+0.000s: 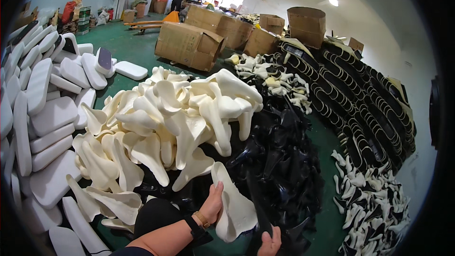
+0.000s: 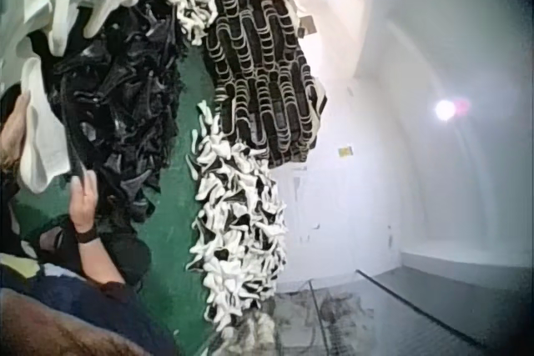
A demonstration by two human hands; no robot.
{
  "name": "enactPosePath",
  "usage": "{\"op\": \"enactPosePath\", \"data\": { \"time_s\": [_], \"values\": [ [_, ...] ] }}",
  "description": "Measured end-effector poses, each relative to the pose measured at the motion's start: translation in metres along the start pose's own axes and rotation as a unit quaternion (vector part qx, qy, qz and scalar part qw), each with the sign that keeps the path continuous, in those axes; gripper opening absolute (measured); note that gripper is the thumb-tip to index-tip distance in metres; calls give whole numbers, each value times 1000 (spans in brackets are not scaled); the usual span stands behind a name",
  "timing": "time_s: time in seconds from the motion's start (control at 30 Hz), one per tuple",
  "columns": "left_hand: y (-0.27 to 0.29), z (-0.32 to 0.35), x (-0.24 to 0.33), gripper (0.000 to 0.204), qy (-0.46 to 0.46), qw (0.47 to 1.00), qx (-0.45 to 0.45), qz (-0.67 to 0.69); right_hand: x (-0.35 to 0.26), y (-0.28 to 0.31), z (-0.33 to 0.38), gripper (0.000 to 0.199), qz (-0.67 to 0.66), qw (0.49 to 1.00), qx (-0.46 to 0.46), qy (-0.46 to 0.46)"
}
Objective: Sorting through piles of bicycle seat components on a factory floor.
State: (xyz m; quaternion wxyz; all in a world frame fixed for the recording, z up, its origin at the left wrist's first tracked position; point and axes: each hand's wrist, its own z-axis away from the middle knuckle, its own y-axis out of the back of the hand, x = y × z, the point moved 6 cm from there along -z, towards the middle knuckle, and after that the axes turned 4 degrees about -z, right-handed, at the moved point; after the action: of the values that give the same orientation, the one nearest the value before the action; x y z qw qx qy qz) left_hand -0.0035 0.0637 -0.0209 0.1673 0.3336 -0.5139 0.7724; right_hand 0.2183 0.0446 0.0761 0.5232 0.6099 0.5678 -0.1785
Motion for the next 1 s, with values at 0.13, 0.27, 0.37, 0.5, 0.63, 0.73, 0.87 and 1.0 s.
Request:
{"op": "enactPosePath", "data": {
  "time_s": [0.13, 0.27, 0.37, 0.5, 0.63, 0.73, 0.87, 1.0],
  "values": [
    [8, -3, 0, 42, -48, 999, 7, 6, -30, -33, -7, 25, 46, 993, -28, 101],
    [-5, 5, 3, 42, -27, 999, -1, 28, -21, -49, -2, 25, 78, 990, -25, 115],
    [1, 2, -5, 42, -31, 999, -11, 23, -23, -60, -2, 26, 84, 990, -38, 106],
    [-4, 4, -6, 41, -19, 999, -14, 25, -25, -61, -1, 27, 93, 986, -32, 135],
    [-3, 5, -11, 41, -6, 1000, -17, 25, -24, -61, 1, 27, 94, 985, -29, 142],
    [-4, 5, -10, 40, -8, 999, -18, 29, -29, -63, 0, 27, 97, 986, -28, 135],
    [-3, 2, -12, 40, -24, 998, -21, 48, -24, -66, 2, 27, 108, 985, -26, 131],
    [-7, 6, -10, 41, 17, 998, -4, 65, -25, -71, -5, 28, 128, 980, -37, 148]
  ]
}}
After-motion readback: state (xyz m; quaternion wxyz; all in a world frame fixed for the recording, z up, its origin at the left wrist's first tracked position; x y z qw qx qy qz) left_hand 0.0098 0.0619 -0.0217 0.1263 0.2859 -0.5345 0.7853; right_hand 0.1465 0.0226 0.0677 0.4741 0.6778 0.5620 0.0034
